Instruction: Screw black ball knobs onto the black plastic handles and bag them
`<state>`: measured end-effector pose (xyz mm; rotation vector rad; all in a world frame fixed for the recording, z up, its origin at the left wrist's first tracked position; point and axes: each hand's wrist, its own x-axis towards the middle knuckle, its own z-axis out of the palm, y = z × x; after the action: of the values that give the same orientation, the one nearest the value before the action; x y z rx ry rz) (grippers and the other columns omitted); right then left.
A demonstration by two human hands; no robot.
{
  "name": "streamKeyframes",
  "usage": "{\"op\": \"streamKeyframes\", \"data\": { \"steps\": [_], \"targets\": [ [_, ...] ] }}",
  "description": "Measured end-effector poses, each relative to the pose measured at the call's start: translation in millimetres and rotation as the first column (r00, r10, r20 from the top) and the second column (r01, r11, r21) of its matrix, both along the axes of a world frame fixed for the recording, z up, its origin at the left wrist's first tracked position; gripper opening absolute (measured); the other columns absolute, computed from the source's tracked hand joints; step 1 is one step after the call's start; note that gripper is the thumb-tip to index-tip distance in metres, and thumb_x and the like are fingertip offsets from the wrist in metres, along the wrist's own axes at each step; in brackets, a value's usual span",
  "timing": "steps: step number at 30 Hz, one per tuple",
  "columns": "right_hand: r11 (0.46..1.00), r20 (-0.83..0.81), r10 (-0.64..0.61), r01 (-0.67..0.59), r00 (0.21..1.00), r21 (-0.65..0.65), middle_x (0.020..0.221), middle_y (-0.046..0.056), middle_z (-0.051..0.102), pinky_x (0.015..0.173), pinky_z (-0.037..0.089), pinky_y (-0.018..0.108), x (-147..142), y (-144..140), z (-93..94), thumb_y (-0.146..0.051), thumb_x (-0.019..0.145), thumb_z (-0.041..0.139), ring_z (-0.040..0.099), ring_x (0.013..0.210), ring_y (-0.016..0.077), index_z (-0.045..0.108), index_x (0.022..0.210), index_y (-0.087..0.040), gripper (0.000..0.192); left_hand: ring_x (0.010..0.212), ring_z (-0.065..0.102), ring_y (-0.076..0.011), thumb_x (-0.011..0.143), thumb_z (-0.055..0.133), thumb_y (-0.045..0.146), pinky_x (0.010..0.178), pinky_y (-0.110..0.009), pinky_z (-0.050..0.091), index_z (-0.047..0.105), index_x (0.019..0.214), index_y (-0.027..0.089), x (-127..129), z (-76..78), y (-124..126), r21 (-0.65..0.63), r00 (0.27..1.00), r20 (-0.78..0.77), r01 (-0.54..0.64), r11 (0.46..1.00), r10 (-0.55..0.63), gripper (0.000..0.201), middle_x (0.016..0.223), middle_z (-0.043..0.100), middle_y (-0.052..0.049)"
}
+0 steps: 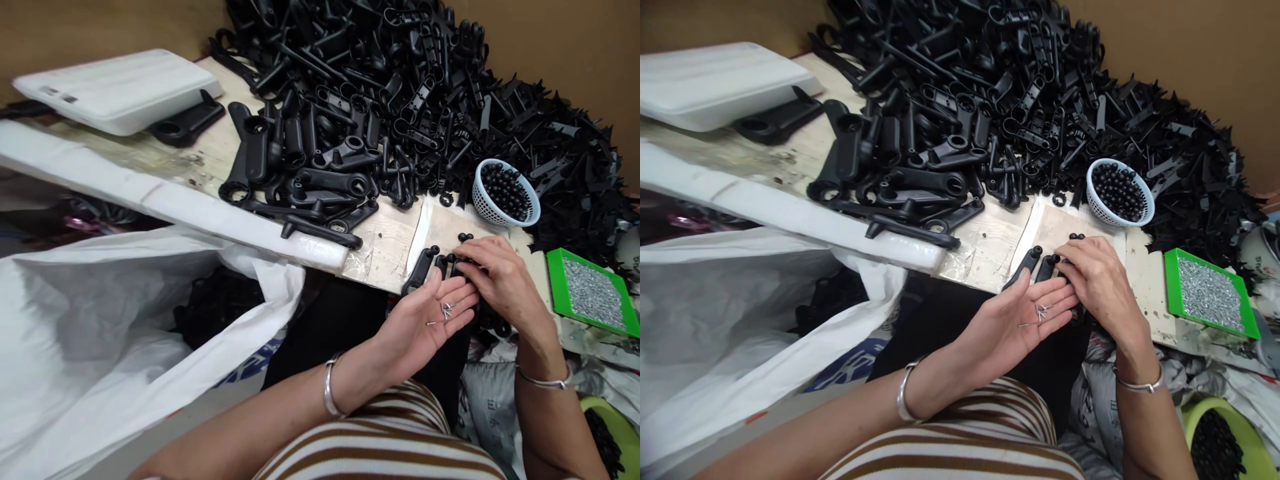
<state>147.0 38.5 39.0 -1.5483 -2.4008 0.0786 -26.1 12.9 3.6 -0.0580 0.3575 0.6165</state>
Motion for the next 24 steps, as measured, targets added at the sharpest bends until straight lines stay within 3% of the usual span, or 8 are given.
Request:
{"op": "streamKeyframes", "data": {
  "steps": [8, 14, 24],
  "targets": [
    [0.996, 0.161, 0.085, -0.079, 0.983, -0.045, 0.081, 0.006, 0.068, 0.077, 0.042, 0.039, -8, 14, -3.8, -0.021, 0.095, 0.053, 0.051, 0.085, 0.022, 0.069, 0.088, -0.021, 0.017, 0.136, 0.048, -0.0274, 0.103, 0.038, 0.037, 0.117, -0.042, 0.032, 0.045, 0.14, -0.001, -3, -0.3, 1, 0.024, 1.0, 0.009, -0.016, 1.0, 0.016, 0.054, 0.145, 0.05, -0.023],
    [0.971, 0.216, 0.225, -0.201, 0.95, -0.129, 0.081, 0.008, 0.065, 0.069, 0.041, 0.036, -10, 21, 0.5, -0.017, 0.095, 0.05, 0.047, 0.088, 0.0229, 0.066, 0.082, -0.019, 0.02, 0.139, 0.044, -0.0288, 0.103, 0.038, 0.04, 0.118, -0.042, 0.03, 0.05, 0.137, 0.0, -3, -1.2, 2, 0.022, 1.0, 0.025, -0.015, 1.0, 0.014, 0.054, 0.143, 0.052, -0.023],
    [0.958, 0.294, 0.248, -0.188, 0.923, -0.216, 0.076, 0.007, 0.063, 0.072, 0.043, 0.035, -18, 26, 10.8, -0.015, 0.095, 0.05, 0.05, 0.087, 0.0218, 0.063, 0.078, -0.018, 0.022, 0.139, 0.044, -0.0278, 0.103, 0.035, 0.045, 0.119, -0.041, 0.03, 0.046, 0.142, 0.002, -4, -0.7, 0, 0.039, 1.0, 0.02, -0.011, 0.999, 0.01, 0.059, 0.144, 0.051, -0.022]
  ]
}}
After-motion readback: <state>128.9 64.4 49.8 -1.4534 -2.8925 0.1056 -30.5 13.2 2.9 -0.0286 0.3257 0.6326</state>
